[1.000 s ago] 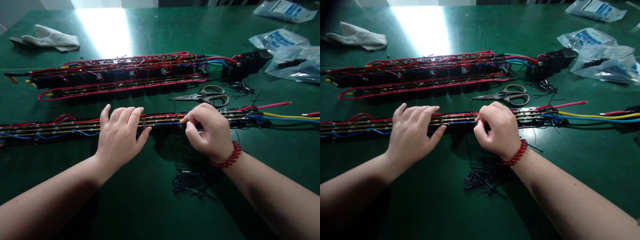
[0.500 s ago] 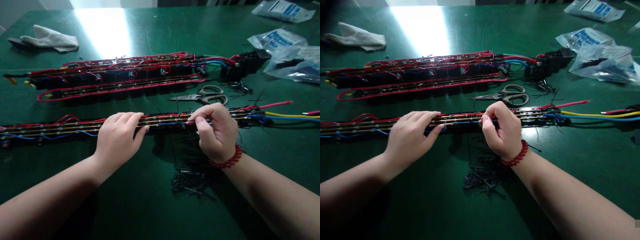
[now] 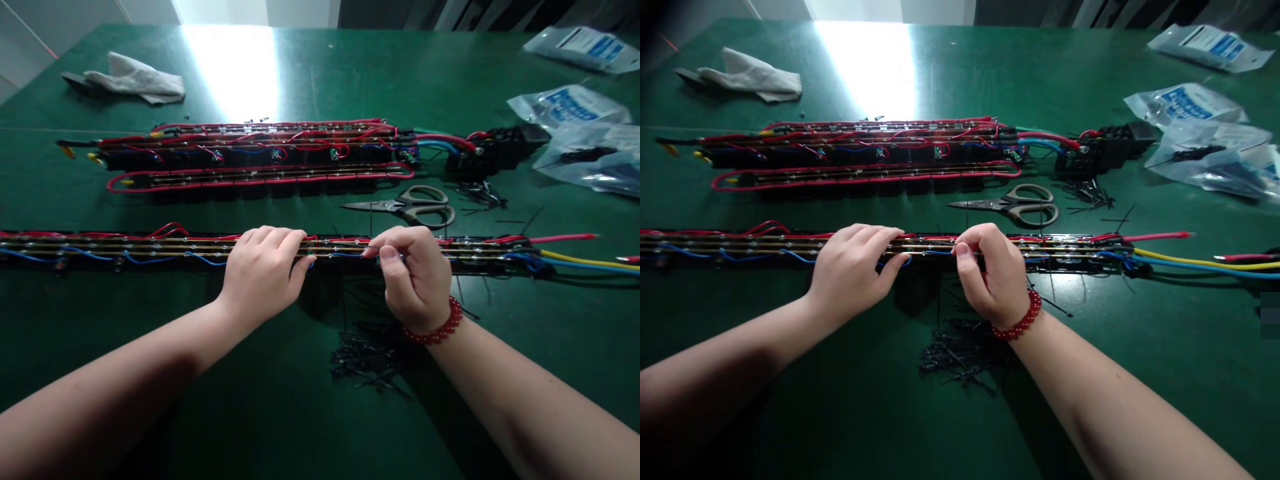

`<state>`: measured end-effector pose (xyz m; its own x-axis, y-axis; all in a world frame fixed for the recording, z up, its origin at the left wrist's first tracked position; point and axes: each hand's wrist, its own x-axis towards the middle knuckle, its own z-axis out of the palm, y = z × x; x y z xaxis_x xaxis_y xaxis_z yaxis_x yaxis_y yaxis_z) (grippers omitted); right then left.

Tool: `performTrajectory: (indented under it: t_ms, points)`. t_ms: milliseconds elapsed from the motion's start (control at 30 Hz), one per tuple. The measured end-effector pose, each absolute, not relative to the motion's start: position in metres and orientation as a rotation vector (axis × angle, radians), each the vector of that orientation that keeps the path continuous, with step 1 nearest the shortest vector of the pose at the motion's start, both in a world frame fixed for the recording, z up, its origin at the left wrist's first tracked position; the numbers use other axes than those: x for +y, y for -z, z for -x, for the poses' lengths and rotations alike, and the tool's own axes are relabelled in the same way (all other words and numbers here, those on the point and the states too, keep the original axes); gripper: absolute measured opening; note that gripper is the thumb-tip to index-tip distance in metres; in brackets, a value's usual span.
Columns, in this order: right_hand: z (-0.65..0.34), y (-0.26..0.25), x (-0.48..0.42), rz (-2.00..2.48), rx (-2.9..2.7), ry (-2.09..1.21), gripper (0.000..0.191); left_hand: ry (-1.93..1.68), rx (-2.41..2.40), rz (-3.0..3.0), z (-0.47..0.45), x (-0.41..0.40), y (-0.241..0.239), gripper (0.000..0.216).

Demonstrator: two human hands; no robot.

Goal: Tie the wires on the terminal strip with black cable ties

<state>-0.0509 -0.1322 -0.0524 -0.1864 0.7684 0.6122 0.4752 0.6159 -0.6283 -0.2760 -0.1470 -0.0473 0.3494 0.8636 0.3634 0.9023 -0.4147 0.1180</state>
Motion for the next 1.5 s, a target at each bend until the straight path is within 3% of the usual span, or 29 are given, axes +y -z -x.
performTrajectory:
  t_ms: [267,433,767,1500]
  points:
    - [0.049,0.047,-0.132,1.015,-1.861,-0.316,0.015,0.620,-1.839,2.495,0.243,-0.155,0.041,0.024]
    - [0.045,0.043,-0.130,0.954,-1.980,-0.223,0.014,0.642,-1.724,2.536,0.240,-0.153,0.044,0.033]
    - [0.050,0.036,-0.136,0.649,-2.306,0.208,0.021,0.675,-1.682,2.536,0.251,-0.152,0.046,0.034]
    - [0.061,0.044,-0.131,0.858,-2.476,0.285,0.016,0.674,-1.631,2.584,0.252,-0.153,0.047,0.040]
